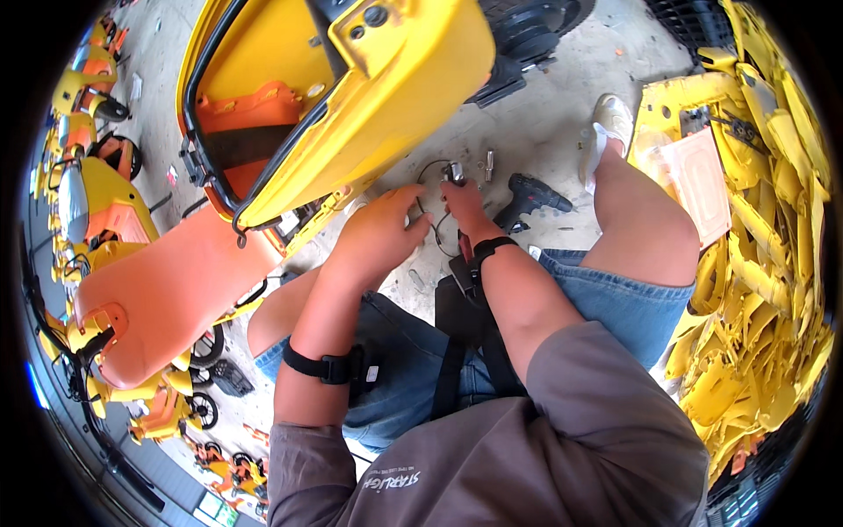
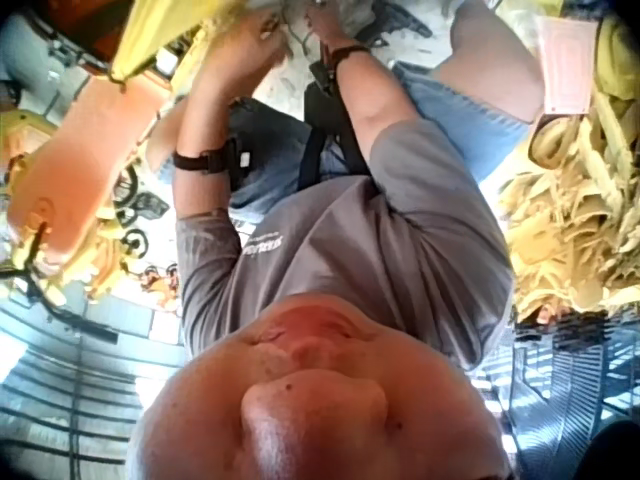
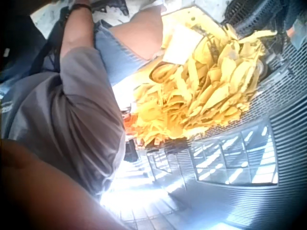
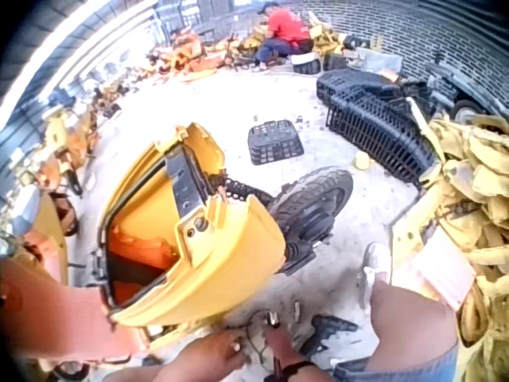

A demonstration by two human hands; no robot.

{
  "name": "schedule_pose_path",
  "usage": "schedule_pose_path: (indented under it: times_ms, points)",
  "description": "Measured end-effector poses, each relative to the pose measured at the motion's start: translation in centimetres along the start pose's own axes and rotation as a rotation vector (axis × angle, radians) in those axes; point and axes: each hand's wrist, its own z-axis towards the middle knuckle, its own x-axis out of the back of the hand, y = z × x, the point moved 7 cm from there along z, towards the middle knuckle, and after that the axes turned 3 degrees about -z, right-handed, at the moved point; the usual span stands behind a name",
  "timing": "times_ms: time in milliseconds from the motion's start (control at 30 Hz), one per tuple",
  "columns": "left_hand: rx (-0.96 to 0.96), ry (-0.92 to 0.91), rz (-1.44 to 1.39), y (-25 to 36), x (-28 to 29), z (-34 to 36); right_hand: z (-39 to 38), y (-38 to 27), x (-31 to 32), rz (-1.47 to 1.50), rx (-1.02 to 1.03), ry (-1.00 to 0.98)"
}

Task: The person uses a ratchet wrench and a screwdriver to disassemble parts of a yellow electric scooter, removing internal components and a metal bracket.

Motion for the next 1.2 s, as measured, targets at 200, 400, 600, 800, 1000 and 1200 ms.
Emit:
schedule_pose_path:
  times_ms: [200,400,600,800,1000,1200]
  points:
    - [-0.035,-0.032,0.038,-0.5,-0.2,1.4,1.4,-5.8,5.5,0.798,-0.060,-0.011]
    - [-0.130,0.044,0.094,2.4,0.2,1.2,3.7,-11.9,11.4,0.977,0.049,0.123]
    - [-0.390,0.262,0.049,7.5,1.5,0.5,3.5,-15.7,12.6,0.770,0.240,0.223]
    - [-0.770,0.893,-0.084,9.8,7.8,-3.3,3.3,-15.2,12.4,0.882,0.187,0.179]
    - [-0.829,1.406,0.144,11.3,13.5,-6.3,4.4,-15.6,13.7,0.741,0.166,0.177]
    - [-0.175,1.269,-0.063,8.0,17.0,-2.3,4.6,-15.4,12.6,0.977,-0.046,0.095]
